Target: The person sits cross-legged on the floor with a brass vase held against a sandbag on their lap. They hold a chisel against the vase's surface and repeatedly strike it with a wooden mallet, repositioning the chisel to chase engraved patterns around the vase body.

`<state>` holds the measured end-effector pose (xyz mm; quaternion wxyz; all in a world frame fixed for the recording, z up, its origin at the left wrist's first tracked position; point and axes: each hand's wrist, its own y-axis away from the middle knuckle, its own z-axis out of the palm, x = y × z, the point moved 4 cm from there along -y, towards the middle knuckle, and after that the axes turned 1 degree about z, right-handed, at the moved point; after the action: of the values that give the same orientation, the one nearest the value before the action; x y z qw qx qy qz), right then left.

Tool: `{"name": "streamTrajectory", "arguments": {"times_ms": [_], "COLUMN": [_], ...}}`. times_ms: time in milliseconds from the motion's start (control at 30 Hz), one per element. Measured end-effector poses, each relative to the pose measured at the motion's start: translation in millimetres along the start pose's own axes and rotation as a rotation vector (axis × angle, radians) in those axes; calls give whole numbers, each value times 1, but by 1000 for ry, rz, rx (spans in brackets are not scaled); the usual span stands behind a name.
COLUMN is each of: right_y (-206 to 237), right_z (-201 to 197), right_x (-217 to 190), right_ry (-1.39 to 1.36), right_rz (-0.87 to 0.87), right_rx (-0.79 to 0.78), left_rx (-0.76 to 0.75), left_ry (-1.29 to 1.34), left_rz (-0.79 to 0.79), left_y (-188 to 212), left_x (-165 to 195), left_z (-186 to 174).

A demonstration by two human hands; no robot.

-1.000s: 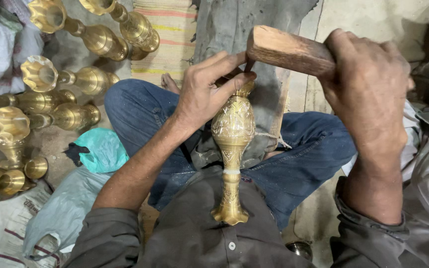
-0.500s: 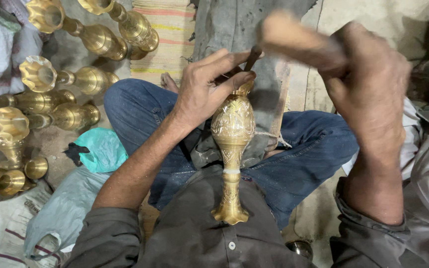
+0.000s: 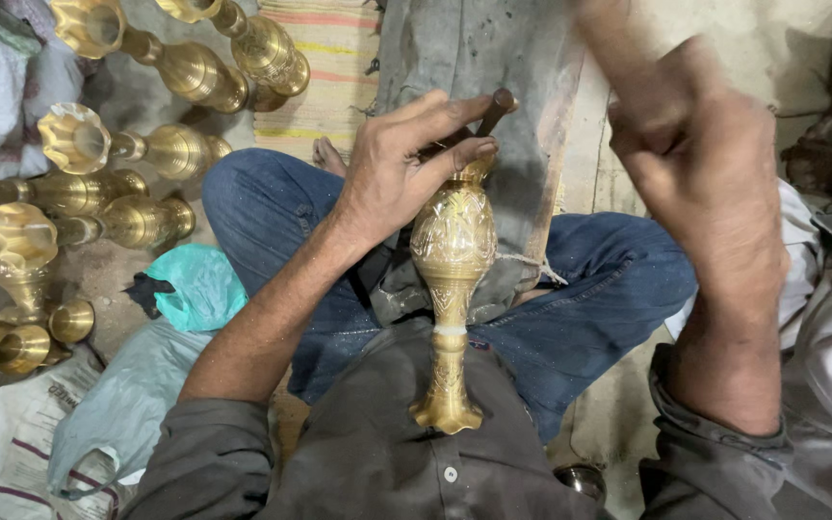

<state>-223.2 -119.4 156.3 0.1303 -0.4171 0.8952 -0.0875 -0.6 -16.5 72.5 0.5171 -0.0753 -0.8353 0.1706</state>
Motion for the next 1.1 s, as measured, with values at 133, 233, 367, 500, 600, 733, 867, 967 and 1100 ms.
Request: {"name": "streamTrajectory", "arguments": {"times_ms": [133, 233, 367, 500, 600, 733, 867, 967, 1100], "right_y": [2, 3, 3, 1, 0, 0, 0, 2, 9], "right_z": [-2, 1, 2, 1, 0, -5, -5, -6, 3], "right_x": [-2, 0, 1, -1, -1, -8, -9, -9, -6], "right_ry": [-63, -97, -125, -109, -240, 32, -253, -82, -33], "right_rz": [-28, -2, 10, 18, 60, -47, -10, 36, 50], "right_rx": [66, 33, 53, 67, 20, 74, 40, 53, 30], "left_rx": [-36, -32, -14, -38, -52, -71, -45, -74, -79], "left_ry": [-42, -42, 46, 16, 15, -4, -29, 11, 35], "left_rz": [-52, -17, 24, 32, -15, -24, 52, -25, -3], "left_y": [-1, 0, 0, 0, 0, -2, 0, 2, 2], "left_x": [-6, -6, -3, -1, 0, 1, 2, -3, -7], "left_z": [1, 0, 0, -3, -5, -5, -6, -4, -1]}}
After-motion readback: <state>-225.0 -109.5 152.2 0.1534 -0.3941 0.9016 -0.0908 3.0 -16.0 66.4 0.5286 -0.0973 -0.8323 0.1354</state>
